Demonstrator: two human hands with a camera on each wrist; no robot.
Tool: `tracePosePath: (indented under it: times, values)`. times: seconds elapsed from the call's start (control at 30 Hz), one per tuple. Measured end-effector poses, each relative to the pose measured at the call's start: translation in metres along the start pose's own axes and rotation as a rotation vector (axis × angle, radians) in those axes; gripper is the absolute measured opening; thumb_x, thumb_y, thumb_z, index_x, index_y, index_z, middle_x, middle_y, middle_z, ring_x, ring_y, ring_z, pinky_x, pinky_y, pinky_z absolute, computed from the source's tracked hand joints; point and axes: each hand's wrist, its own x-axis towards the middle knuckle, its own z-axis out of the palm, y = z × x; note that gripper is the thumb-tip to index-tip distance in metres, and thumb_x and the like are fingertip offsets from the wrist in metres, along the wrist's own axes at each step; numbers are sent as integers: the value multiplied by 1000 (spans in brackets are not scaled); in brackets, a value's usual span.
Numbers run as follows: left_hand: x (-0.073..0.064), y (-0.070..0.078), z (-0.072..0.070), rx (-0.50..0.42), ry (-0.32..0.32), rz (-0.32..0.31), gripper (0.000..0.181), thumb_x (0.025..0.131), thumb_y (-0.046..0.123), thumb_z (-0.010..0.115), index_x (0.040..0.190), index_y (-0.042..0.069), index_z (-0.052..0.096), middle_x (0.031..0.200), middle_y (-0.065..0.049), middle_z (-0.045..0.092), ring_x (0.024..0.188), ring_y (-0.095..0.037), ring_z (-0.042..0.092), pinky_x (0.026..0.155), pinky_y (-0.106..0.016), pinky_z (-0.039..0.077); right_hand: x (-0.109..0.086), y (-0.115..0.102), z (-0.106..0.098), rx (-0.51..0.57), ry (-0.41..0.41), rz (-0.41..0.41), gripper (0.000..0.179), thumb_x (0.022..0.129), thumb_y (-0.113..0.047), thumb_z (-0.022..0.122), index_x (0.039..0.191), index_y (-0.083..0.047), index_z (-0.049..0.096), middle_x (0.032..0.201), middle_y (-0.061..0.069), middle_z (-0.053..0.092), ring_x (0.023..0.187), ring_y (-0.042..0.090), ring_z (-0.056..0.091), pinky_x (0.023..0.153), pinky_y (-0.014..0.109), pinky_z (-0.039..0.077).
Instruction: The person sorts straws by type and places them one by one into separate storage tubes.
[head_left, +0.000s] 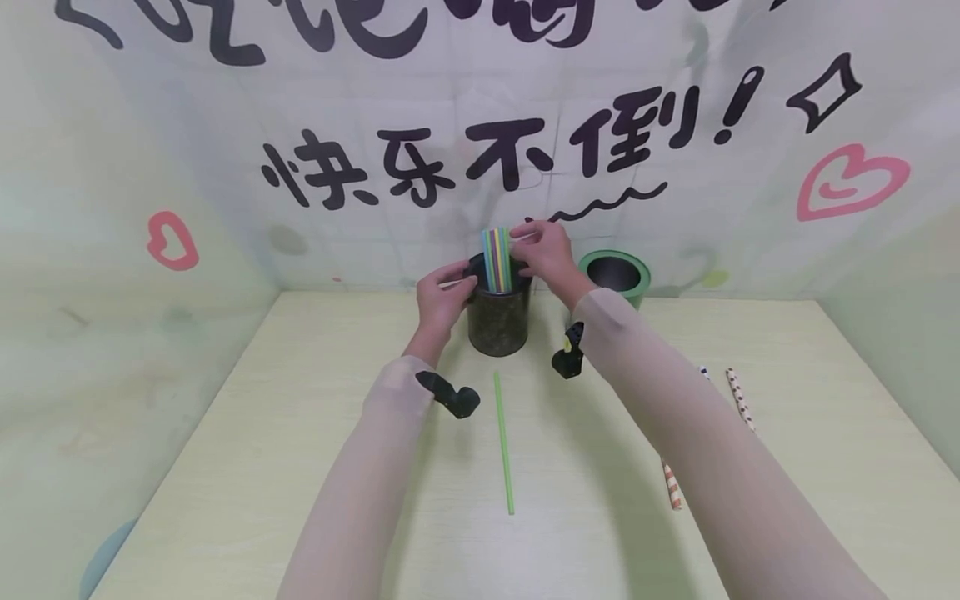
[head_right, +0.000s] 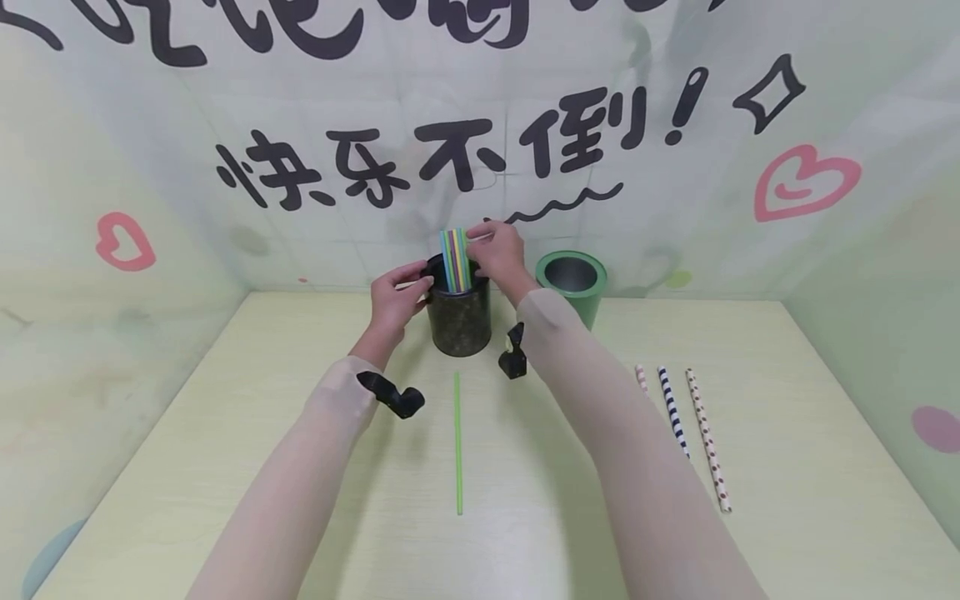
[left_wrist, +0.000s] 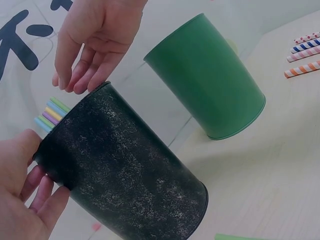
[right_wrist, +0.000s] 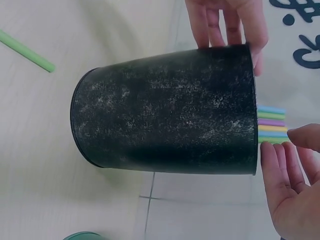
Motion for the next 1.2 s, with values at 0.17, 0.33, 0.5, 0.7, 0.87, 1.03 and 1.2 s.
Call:
tracePosePath:
  times: [0.17, 0.33, 0.5, 0.7, 0.87, 1.03, 1.2]
  values:
    - [0, 1, 0, 3, 2, -5, 33, 82, 5, 65, 115, 6, 63, 105, -13, 57, 87, -19, 60, 73, -27, 55, -16, 0, -3, 15, -55, -28, 28, 83, 1, 59, 111, 2, 59, 98, 14, 58, 95, 30, 58, 71, 37, 56]
    - [-1, 2, 1, -1, 4, -12, 33, 82, 3, 65, 116, 5, 63, 104, -13, 57, 88, -19, 60, 74, -28, 55, -34, 7, -3, -4, -107, -52, 29, 84, 1, 60, 112, 4, 59, 92, 11, 58, 84, 23, 58, 69, 38, 56]
    - [-2, 2, 2, 6, 6, -22, 34, 82, 4, 65, 116, 6, 64, 105, -12, 56, 88, -19, 60, 74, -28, 55, -51, 26, -4, -1, -145, -47, 27, 83, 1, 62, 110, 4, 60, 88, 10, 61, 78, 18, 57, 67, 36, 57]
    - [-1, 2, 2, 9, 11, -25, 34, 82, 4, 65, 116, 6, 63, 105, -12, 55, 89, -19, 59, 74, -27, 55, -65, 54, -2, 31, -174, -32, 24, 82, 2, 63, 106, 4, 61, 86, 10, 61, 82, 25, 57, 71, 44, 55]
    - [-1, 2, 3, 22, 11, -25, 34, 82, 4, 65, 116, 7, 63, 106, -12, 55, 89, -19, 59, 74, -27, 54, -68, 80, 5, 57, -166, 29, 25, 82, 2, 62, 107, 4, 60, 87, 9, 62, 87, 30, 58, 74, 46, 54]
    - [-1, 2, 4, 23, 11, -13, 34, 81, 5, 65, 115, 6, 64, 105, -12, 56, 86, -18, 59, 73, -27, 55, -73, 103, 17, 61, -145, 91, 25, 81, 6, 61, 106, 5, 61, 84, 9, 63, 78, 22, 60, 65, 38, 56]
    - [-1, 0, 4, -1, 22, 4, 33, 81, 5, 65, 115, 4, 64, 103, -12, 58, 86, -18, 58, 73, -28, 55, -79, 118, 32, 40, -152, 130, 26, 80, 7, 61, 105, 7, 61, 81, 10, 61, 67, 15, 57, 57, 34, 56]
